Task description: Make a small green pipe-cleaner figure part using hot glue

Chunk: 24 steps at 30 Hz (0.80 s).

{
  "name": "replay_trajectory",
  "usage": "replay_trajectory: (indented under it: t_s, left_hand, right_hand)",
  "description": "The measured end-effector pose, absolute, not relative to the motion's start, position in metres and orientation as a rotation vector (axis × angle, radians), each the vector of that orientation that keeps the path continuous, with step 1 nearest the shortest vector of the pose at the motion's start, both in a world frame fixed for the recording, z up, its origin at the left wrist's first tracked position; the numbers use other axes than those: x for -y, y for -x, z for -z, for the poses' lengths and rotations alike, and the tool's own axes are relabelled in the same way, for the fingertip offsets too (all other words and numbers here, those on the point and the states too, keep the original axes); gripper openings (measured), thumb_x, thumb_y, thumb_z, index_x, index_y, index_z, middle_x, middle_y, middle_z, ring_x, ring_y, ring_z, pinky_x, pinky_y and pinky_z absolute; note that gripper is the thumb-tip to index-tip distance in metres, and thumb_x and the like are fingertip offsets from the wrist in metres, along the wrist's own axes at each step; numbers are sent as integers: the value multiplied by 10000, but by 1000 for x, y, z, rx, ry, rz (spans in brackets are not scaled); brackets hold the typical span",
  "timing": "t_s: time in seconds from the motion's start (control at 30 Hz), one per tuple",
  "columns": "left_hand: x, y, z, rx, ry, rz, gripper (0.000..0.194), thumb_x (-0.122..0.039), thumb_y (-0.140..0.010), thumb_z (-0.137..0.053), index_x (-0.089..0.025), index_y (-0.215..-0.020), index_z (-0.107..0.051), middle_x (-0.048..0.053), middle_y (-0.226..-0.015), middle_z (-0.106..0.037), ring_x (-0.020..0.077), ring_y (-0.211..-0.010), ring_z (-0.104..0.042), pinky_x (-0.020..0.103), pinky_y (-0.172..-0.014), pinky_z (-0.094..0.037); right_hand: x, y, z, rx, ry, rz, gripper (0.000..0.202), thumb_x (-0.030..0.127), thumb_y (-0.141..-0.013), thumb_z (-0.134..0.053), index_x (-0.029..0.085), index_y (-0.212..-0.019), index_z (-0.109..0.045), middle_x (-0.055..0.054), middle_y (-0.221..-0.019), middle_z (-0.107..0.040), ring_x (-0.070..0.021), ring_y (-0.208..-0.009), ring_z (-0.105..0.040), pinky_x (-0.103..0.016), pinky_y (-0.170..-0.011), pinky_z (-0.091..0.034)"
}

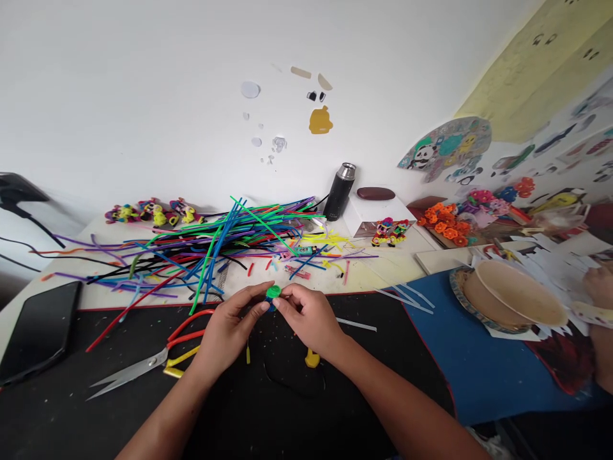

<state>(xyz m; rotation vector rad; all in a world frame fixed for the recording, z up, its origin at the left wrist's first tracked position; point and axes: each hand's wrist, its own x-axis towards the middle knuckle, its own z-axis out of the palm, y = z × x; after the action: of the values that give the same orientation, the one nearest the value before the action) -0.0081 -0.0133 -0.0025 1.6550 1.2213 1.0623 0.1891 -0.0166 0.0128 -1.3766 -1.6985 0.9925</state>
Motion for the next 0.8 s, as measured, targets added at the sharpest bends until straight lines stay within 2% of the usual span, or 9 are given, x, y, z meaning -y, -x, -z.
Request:
replay_trajectory:
  t_s: [0.13,0.4,0.6,0.7,0.8]
  left_hand:
    - [14,7,2,-1225,-1600,-1058,431,-425,-926,-727,-262,-1324,-746,86,-1213,-824,296,-1147,-770,421,-996,-616]
    - [19,-2,-6,-1308,-1922,-1122,317,-386,-978,-633,-266,-1236,-772,89,-1153,-826,273,-1039,-776,397,-985,-606]
    - [17,2,1,-1290,-1912,-1059,410,-348,-973,-631,-283,-1371,-702,77,-1210,-799,258,-1045,-765,394,-991,-598]
    - [16,3,1,-1215,-1917,-1036,349,-313,-990,-607,-277,-1317,-724,87,-1241,-778,263,-1131,-741,397,-1023,-577]
    - [16,3,-2,-1202,-1888,-1041,275,-299,-979,-615,-273,-1223,-740,78,-1200,-778,261,-1109,-740,386,-993,-580]
  right_hand:
    - [16,-189,-13,1702,1362,-996,143,330,-967,-661,205,-920,-711,61,-604,-557,-126,-541,-497,-233,-544,-352]
    - [16,-189,-8,1735,1436,-957,120,309,-978,-677,206,-970,-738,64,-596,-602,-128,-524,-536,-232,-553,-373]
    - [16,-191,-11,1817,1459,-872,85,276,-970,-701,218,-999,-755,53,-612,-638,-141,-557,-571,-235,-560,-364]
    - [16,-192,-12,1855,1469,-839,87,273,-963,-714,221,-1016,-759,52,-614,-645,-141,-550,-568,-239,-564,-356]
    - [16,-192,-13,1871,1478,-823,105,285,-965,-718,225,-1036,-766,50,-621,-657,-141,-548,-569,-241,-567,-361]
